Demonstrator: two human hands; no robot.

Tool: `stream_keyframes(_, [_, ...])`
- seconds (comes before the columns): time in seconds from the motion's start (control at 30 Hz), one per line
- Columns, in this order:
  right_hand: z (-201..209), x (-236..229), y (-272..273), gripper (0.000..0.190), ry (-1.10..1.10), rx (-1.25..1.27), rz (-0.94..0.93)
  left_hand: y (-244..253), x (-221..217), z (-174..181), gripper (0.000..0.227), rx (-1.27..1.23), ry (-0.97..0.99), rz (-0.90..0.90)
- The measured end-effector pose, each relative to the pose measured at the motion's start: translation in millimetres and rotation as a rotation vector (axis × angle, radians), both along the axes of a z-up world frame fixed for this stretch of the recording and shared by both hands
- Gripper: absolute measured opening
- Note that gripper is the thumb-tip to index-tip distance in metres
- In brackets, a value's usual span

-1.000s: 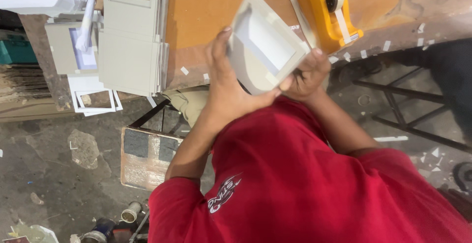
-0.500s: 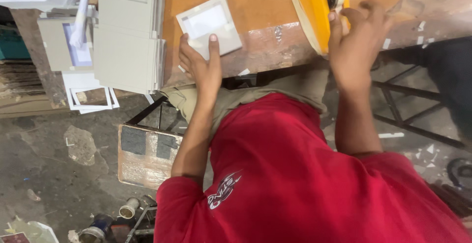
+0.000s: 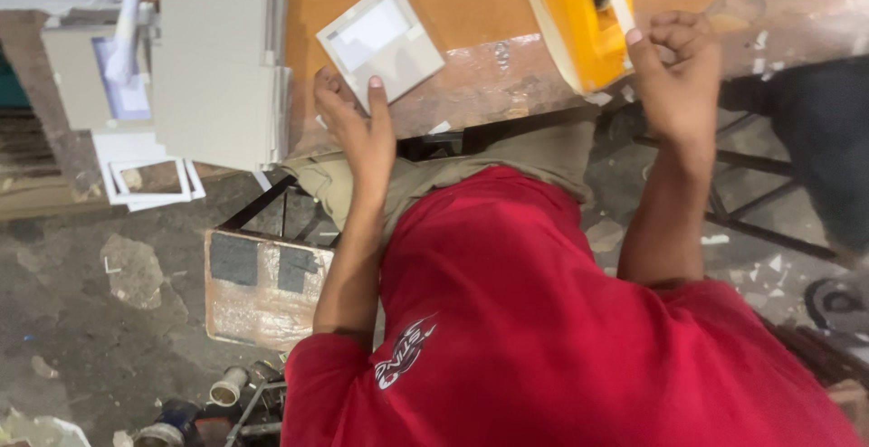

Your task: The person sits at a table and repeatedly applies clear tape to the edges of white rectangular frames using a yellow tape dispenser. They handle each frame one at a time, folding the tape over the edges and pressing it down.

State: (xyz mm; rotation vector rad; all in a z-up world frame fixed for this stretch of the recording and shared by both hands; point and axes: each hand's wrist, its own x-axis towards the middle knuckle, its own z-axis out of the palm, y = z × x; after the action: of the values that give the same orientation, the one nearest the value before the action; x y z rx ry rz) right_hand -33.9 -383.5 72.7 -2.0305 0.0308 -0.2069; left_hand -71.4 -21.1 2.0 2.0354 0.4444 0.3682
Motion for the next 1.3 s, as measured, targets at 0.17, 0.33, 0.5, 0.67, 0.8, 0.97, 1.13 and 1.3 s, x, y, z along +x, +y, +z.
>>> stream_keyframes(0.17, [6, -16, 7, 0.016, -0.071, -0.085, 0.0, 0, -1, -2, 0.059, -0.083, -0.073, -0.038])
stream_keyframes(0.33, [8, -22, 5, 0.016, 0.095, -0.084, -0.07, 2, -2, 0, 0.058, -0.016, -0.049, -0.069])
stream_keyframes(0.5, [4, -23, -2, 0.044, 0.06, 0.021, 0.003, 2, -4, 1, 0.058, 0.01, -0.027, -0.078])
stream_keyframes(0.67, [-2, -33, -14, 0.048, 0.132, 0.227, -0.095, 4, -7, 2, 0.059, 0.044, 0.004, -0.099])
stream_keyframes(0.8, [-6, -42, -22, 0.041, 0.255, 0.175, -0.172, 6, -7, 2, 0.057, 0.085, -0.001, -0.127])
stream_keyframes(0.97, [-17, -44, -22, 0.034, 0.267, 0.299, -0.117, 5, -9, 0, 0.055, 0.205, -0.029, -0.155])
stream_keyframes(1.13, [-20, -42, -19, 0.026, 0.296, 0.257, -0.107, 3, -9, 0, 0.057, 0.245, 0.004, -0.15])
stream_keyframes(1.3, [-10, -43, -15, 0.023, 0.23, -0.051, -0.056, 0, -10, 4, 0.058, 0.273, 0.045, -0.135])
